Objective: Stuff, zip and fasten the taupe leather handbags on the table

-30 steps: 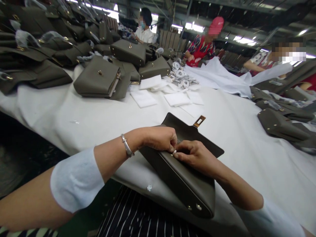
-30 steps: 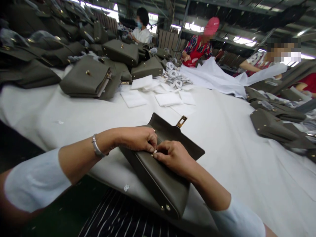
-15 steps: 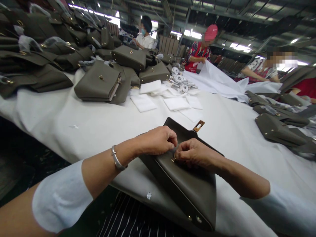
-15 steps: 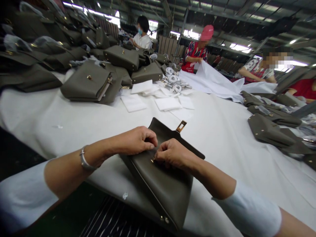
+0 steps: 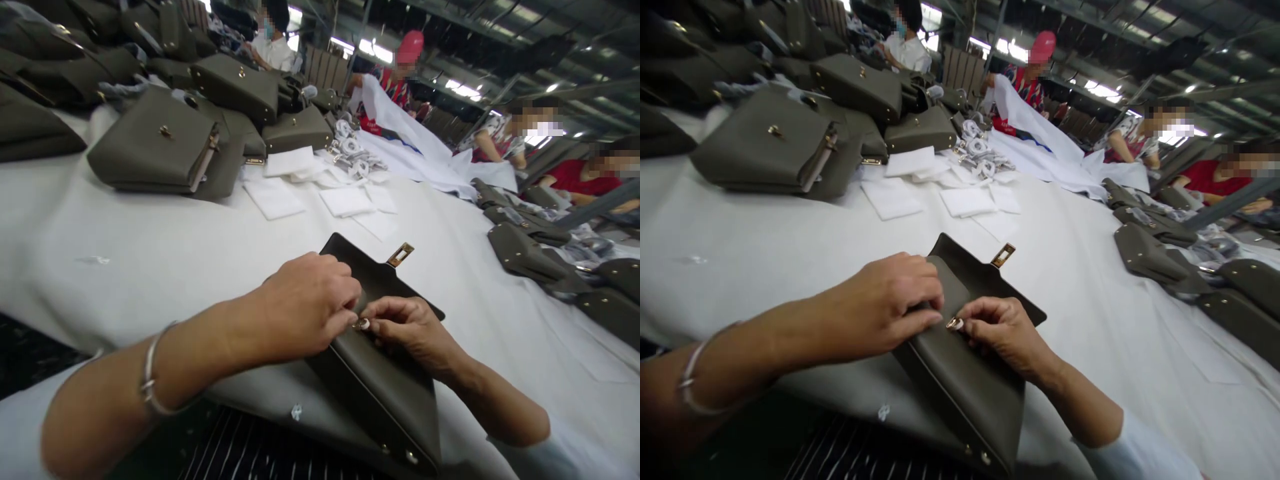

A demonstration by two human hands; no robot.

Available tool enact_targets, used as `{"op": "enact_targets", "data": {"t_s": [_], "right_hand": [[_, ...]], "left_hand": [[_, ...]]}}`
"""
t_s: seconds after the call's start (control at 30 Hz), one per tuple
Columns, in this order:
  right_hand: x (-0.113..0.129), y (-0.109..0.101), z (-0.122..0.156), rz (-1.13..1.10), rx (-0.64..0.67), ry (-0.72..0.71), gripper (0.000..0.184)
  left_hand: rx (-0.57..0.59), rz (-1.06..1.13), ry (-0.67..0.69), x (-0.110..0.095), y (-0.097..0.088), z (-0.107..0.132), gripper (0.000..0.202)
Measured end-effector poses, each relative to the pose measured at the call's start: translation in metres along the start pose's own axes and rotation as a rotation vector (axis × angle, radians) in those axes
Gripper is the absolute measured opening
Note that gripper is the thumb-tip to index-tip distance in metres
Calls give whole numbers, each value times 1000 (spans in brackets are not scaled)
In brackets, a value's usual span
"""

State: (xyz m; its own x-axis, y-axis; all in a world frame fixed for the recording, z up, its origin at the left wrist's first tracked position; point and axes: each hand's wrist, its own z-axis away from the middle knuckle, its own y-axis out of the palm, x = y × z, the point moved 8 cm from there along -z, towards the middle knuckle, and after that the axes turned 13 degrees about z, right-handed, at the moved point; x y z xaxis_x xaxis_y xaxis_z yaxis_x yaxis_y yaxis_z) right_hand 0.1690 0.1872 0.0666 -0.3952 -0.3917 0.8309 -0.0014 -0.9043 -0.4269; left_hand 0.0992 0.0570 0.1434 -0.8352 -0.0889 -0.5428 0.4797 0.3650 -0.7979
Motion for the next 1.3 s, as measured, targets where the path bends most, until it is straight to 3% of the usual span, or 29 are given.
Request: {"op": "enact_targets", "data": {"t_s": [0.1,0.2,0.5,0.7,0.83,0.97,1.13,1.3], "right_hand": [[4,2,-2,-22,56,57,24],[10,8,-4,7,120,104,24],[15,26,-2,-2,223,320,21],[21,34,-1,38,189,432,16],[27,29,3,80,52,378,16],[28,25,14,2,-56,280,28],[22,37,23,-36,55,222,40],[28,37,18,82,275,176,37]], "left_hand": [[-167,-37,44,-7,2,28,25],[-275,-22,126,-12,13,49,25],[-471,-3,262,-21,30,74,21],[-467,20,282,-22,36,74,20],[-459,97,152,-18,24,69,18],[-315,168,-1,-8,13,58,22],[-92,59,-113,-5,18,38,8],[-114,-42,-142,-11,24,37,9]]}}
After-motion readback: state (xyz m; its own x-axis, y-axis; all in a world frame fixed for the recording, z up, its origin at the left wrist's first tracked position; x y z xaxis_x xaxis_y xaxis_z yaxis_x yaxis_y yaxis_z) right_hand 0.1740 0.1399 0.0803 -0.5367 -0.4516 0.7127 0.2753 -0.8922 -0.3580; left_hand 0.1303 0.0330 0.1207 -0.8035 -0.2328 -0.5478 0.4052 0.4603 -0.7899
